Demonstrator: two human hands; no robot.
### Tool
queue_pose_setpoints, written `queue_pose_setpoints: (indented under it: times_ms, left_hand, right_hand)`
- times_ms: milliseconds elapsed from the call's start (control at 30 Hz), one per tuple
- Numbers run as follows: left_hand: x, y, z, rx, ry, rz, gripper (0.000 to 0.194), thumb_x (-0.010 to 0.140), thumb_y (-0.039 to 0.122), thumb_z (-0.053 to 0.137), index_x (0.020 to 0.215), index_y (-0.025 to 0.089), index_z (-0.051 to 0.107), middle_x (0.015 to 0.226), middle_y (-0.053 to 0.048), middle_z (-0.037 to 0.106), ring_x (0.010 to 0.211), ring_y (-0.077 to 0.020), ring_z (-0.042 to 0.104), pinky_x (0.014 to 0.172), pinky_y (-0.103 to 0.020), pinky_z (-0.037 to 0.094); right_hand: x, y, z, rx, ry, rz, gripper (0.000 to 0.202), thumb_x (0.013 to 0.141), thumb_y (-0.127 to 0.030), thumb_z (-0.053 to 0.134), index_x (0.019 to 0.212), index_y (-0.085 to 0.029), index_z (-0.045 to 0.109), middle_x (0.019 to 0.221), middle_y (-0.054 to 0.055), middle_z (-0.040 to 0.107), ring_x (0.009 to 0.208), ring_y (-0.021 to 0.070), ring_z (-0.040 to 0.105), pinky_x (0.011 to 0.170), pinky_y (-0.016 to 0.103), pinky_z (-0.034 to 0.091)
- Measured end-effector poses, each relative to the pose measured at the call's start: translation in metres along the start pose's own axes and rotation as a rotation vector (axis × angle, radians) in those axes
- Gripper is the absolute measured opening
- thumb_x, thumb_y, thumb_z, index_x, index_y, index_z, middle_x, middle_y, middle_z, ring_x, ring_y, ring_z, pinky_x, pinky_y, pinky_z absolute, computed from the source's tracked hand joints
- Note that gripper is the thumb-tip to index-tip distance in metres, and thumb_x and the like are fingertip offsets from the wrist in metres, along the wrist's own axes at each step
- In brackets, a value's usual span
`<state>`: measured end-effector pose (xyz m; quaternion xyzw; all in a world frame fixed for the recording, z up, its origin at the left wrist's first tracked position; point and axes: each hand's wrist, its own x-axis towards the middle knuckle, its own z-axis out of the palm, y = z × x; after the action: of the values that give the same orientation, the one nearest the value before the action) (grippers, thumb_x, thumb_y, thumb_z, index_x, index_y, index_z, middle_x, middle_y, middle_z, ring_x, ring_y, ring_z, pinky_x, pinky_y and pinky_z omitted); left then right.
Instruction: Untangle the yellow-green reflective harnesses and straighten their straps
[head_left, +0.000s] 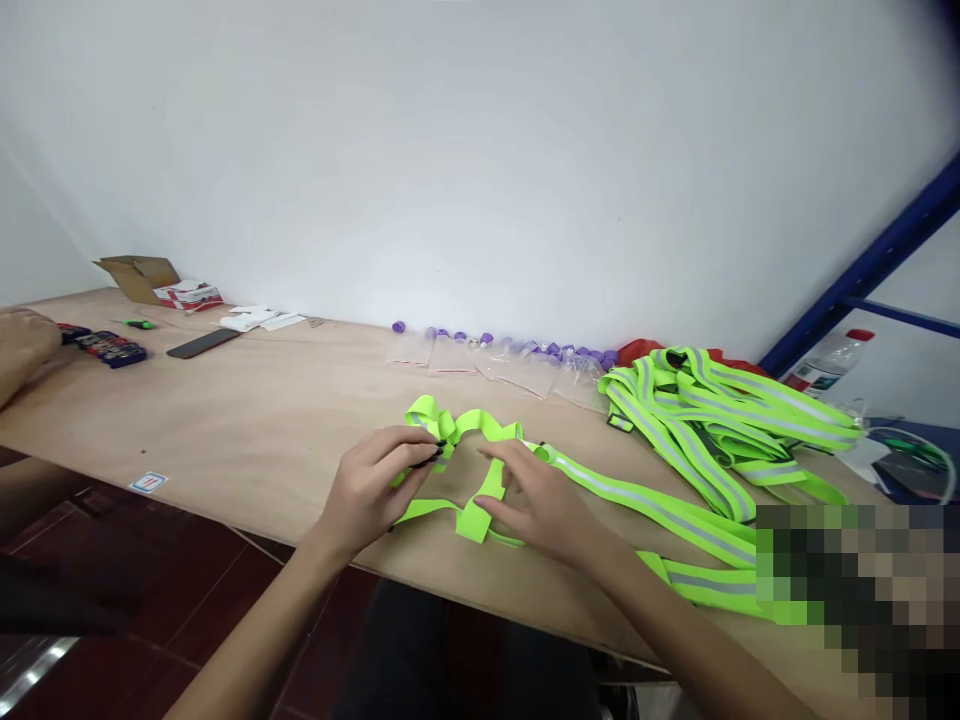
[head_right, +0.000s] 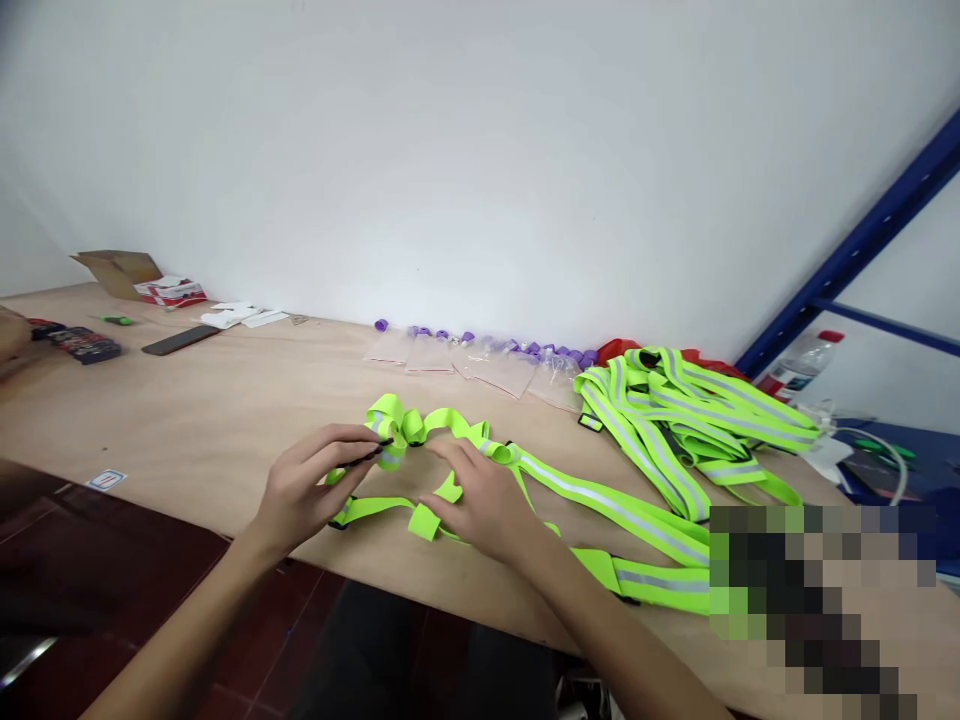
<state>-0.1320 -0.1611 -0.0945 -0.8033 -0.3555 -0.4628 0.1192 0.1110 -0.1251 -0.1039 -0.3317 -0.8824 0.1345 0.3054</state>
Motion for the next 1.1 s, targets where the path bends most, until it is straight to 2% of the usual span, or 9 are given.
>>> queue_pose_setpoints:
  times_ms: [67, 133, 200, 300, 467, 567, 667, 833, 1100]
  left_hand:
    - [0.007, 0.005, 0.006, -0.026, 0.008, 0.028, 0.019, 0.089, 0.007, 0.065, 0.103, 0.019, 0.066, 0.100, -0.009, 0.071, 0.089, -0.0191, 0.069, 0.076, -0.031, 0.058]
    - [0.012, 0.010, 0.010, -0.052, 0.018, 0.046, 0.018, 0.091, 0.009, 0.063, 0.103, 0.020, 0.068, 0.097, -0.008, 0.069, 0.086, -0.0178, 0.069, 0.073, -0.029, 0.058]
    - [0.013, 0.013, 0.012, -0.085, 0.035, 0.024, 0.018, 0.092, 0.011, 0.063, 0.105, 0.021, 0.069, 0.097, -0.008, 0.068, 0.085, -0.0171, 0.069, 0.073, -0.028, 0.058]
    - [0.009, 0.015, 0.015, -0.148, 0.045, -0.026, 0.015, 0.092, 0.016, 0.066, 0.105, 0.022, 0.068, 0.096, -0.007, 0.069, 0.085, -0.0172, 0.069, 0.076, -0.028, 0.059]
    - [0.002, 0.015, 0.022, -0.223, -0.011, -0.080, 0.006, 0.093, 0.022, 0.066, 0.098, 0.022, 0.066, 0.092, -0.006, 0.070, 0.085, -0.0179, 0.069, 0.076, -0.029, 0.057]
    - [-0.005, 0.014, 0.019, -0.255, -0.065, -0.196, 0.020, 0.090, 0.027, 0.070, 0.107, 0.022, 0.062, 0.097, -0.006, 0.071, 0.090, -0.0193, 0.069, 0.080, -0.030, 0.057]
    - [-0.021, 0.009, 0.010, -0.254, -0.191, -0.396, 0.036, 0.087, 0.032, 0.070, 0.120, 0.023, 0.058, 0.110, -0.007, 0.072, 0.101, -0.0219, 0.069, 0.090, -0.034, 0.056]
    - [-0.050, 0.001, 0.000, -0.297, -0.404, -0.637, 0.024, 0.089, 0.033, 0.063, 0.112, 0.024, 0.065, 0.113, -0.006, 0.073, 0.103, -0.0246, 0.070, 0.089, -0.035, 0.056]
    - [-0.070, -0.015, 0.002, -0.575, -0.332, -0.784, 0.034, 0.077, 0.043, 0.078, 0.107, 0.028, 0.071, 0.108, -0.006, 0.075, 0.103, -0.0286, 0.071, 0.089, -0.038, 0.060]
  right_hand:
    - [0.008, -0.011, 0.008, 0.015, 0.098, -0.118, 0.045, 0.095, -0.025, 0.059, 0.139, -0.023, 0.049, 0.132, 0.013, 0.064, 0.104, 0.0234, 0.069, 0.080, 0.036, 0.059]
    - [0.016, -0.016, 0.011, 0.007, 0.184, -0.251, 0.040, 0.098, -0.018, 0.050, 0.137, -0.024, 0.050, 0.133, 0.012, 0.064, 0.118, 0.0223, 0.064, 0.090, 0.037, 0.058]
    - [0.022, -0.016, 0.009, -0.015, 0.239, -0.335, 0.032, 0.099, -0.014, 0.046, 0.127, -0.025, 0.057, 0.121, 0.008, 0.070, 0.113, 0.0199, 0.067, 0.092, 0.035, 0.057]
    - [0.023, -0.014, 0.002, -0.035, 0.244, -0.365, 0.023, 0.100, -0.015, 0.046, 0.114, -0.024, 0.063, 0.104, 0.006, 0.075, 0.096, 0.0185, 0.071, 0.083, 0.032, 0.058]
    - [0.014, -0.010, 0.002, -0.032, 0.127, -0.357, 0.014, 0.099, -0.022, 0.052, 0.107, -0.021, 0.063, 0.091, 0.005, 0.074, 0.083, 0.0188, 0.070, 0.072, 0.030, 0.056]
    - [0.007, -0.006, 0.004, -0.033, 0.158, -0.358, 0.016, 0.098, -0.016, 0.049, 0.101, -0.021, 0.064, 0.084, 0.004, 0.074, 0.076, 0.0178, 0.070, 0.067, 0.028, 0.055]
    - [0.002, 0.002, 0.000, 0.037, 0.249, -0.271, 0.019, 0.092, -0.009, 0.050, 0.097, -0.022, 0.063, 0.092, 0.005, 0.076, 0.084, 0.0179, 0.073, 0.073, 0.028, 0.057]
    - [-0.011, 0.014, -0.011, 0.149, 0.457, -0.106, 0.018, 0.083, -0.006, 0.055, 0.088, -0.024, 0.058, 0.096, 0.005, 0.077, 0.087, 0.0183, 0.075, 0.076, 0.029, 0.059]
    - [-0.065, 0.035, -0.016, 0.079, 0.449, -0.004, 0.021, 0.084, -0.004, 0.052, 0.088, -0.024, 0.059, 0.102, 0.006, 0.075, 0.092, 0.0195, 0.074, 0.079, 0.034, 0.060]
